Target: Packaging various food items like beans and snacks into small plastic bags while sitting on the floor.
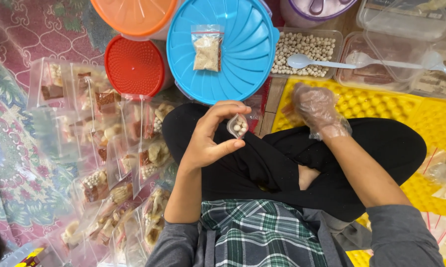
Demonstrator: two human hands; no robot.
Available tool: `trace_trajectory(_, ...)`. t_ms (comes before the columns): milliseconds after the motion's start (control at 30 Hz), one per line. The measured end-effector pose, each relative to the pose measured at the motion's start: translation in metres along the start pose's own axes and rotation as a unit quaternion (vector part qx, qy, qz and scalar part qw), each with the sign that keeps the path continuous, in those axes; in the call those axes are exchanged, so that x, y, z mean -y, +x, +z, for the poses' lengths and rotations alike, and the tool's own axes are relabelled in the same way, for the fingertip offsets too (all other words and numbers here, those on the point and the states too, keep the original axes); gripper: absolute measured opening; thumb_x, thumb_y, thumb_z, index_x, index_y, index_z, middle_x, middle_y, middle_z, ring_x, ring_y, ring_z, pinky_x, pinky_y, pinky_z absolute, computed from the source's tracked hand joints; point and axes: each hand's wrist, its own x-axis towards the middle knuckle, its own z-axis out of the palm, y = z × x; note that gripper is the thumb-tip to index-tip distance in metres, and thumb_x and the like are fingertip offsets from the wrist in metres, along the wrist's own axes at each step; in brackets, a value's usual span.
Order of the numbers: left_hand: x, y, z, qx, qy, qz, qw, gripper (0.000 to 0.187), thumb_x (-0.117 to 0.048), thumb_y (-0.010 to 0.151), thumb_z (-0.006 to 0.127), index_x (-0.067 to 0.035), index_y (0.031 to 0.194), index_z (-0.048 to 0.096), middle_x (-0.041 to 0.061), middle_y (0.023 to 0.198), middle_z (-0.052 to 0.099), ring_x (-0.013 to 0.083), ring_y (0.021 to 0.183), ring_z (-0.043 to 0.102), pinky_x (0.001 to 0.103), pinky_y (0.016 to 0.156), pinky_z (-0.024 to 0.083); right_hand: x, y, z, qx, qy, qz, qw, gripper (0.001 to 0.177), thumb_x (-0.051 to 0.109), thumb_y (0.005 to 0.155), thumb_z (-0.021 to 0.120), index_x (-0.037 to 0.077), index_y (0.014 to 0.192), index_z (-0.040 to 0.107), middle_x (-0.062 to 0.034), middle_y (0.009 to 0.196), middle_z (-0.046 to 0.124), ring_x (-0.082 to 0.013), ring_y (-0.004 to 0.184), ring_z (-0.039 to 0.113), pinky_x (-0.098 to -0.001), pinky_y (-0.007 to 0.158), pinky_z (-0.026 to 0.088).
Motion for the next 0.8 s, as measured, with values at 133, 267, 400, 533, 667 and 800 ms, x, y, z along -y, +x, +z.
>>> trace_trajectory(133, -0.003, 0.010, 0.005, 0.010, 0.004, 0.007, 1.000, 0.057, -0.028, 0.089, 0.083, -0.002, 0.135, 0.061, 0.013, 0.130, 0.064, 0.0232, 0.122, 0.061, 0.037, 0.100, 0.052, -0.009, 0.004, -0.010, 0.019, 0.246, 0.119, 0.962, 0.017, 0.010, 0.100, 0.054, -0.002, 0.097, 0.066, -0.0150, 0.059, 0.062, -0.0506, 0.069, 0.067, -0.0580, 0.059, 0.048)
trace_trajectory(267, -0.006, 0.013, 0.006, 0.017, -0.004, 0.019, 1.000, 0.056, -0.028, 0.091, 0.082, -0.003, 0.136, 0.060, 0.013, 0.130, 0.065, 0.0228, 0.123, 0.061, 0.036, 0.102, 0.051, -0.037, 0.013, 0.011, -0.025, 0.106, 0.082, 0.991, 0.013, 0.026, 0.107, 0.067, 0.016, 0.116, 0.066, -0.0051, 0.076, 0.069, -0.0273, 0.072, 0.075, -0.0416, 0.073, 0.061)
trace_trajectory(400, -0.011, 0.008, -0.003, 0.002, -0.016, 0.028, 0.999, 0.056, -0.027, 0.090, 0.083, -0.002, 0.135, 0.060, 0.013, 0.130, 0.065, 0.0222, 0.123, 0.060, 0.035, 0.102, 0.051, -0.016, 0.021, -0.012, -0.049, 0.157, 0.039, 0.986, 0.015, 0.025, 0.106, 0.072, 0.018, 0.120, 0.070, -0.0008, 0.071, 0.072, -0.0225, 0.065, 0.074, -0.0346, 0.071, 0.063)
trace_trajectory(533, -0.008, -0.002, -0.007, -0.003, -0.028, 0.027, 0.999, 0.057, -0.025, 0.091, 0.083, -0.001, 0.137, 0.059, 0.014, 0.132, 0.063, 0.0245, 0.123, 0.060, 0.039, 0.102, 0.053, 0.036, 0.010, -0.008, -0.069, 0.129, -0.049, 0.988, 0.017, 0.008, 0.093, 0.070, 0.011, 0.110, 0.066, -0.0075, 0.069, 0.065, -0.0271, 0.065, 0.070, -0.0392, 0.071, 0.060)
trace_trajectory(667, -0.007, -0.009, -0.005, 0.001, -0.042, 0.023, 0.999, 0.056, -0.024, 0.091, 0.083, -0.001, 0.137, 0.059, 0.014, 0.132, 0.062, 0.0238, 0.124, 0.060, 0.039, 0.101, 0.053, 0.049, -0.003, 0.051, -0.059, 0.154, -0.023, 0.986, 0.019, 0.011, 0.090, 0.074, 0.011, 0.109, 0.068, -0.0086, 0.075, 0.067, -0.0287, 0.071, 0.071, -0.0408, 0.075, 0.060)
trace_trajectory(800, -0.004, -0.017, -0.002, 0.008, -0.043, 0.016, 0.999, 0.057, -0.023, 0.089, 0.084, 0.000, 0.135, 0.060, 0.015, 0.130, 0.063, 0.0244, 0.122, 0.061, 0.040, 0.099, 0.054, 0.041, -0.009, 0.122, -0.052, 0.175, 0.006, 0.983, 0.022, 0.014, 0.087, 0.077, 0.011, 0.108, 0.070, -0.0097, 0.080, 0.068, -0.0302, 0.077, 0.071, -0.0424, 0.079, 0.060)
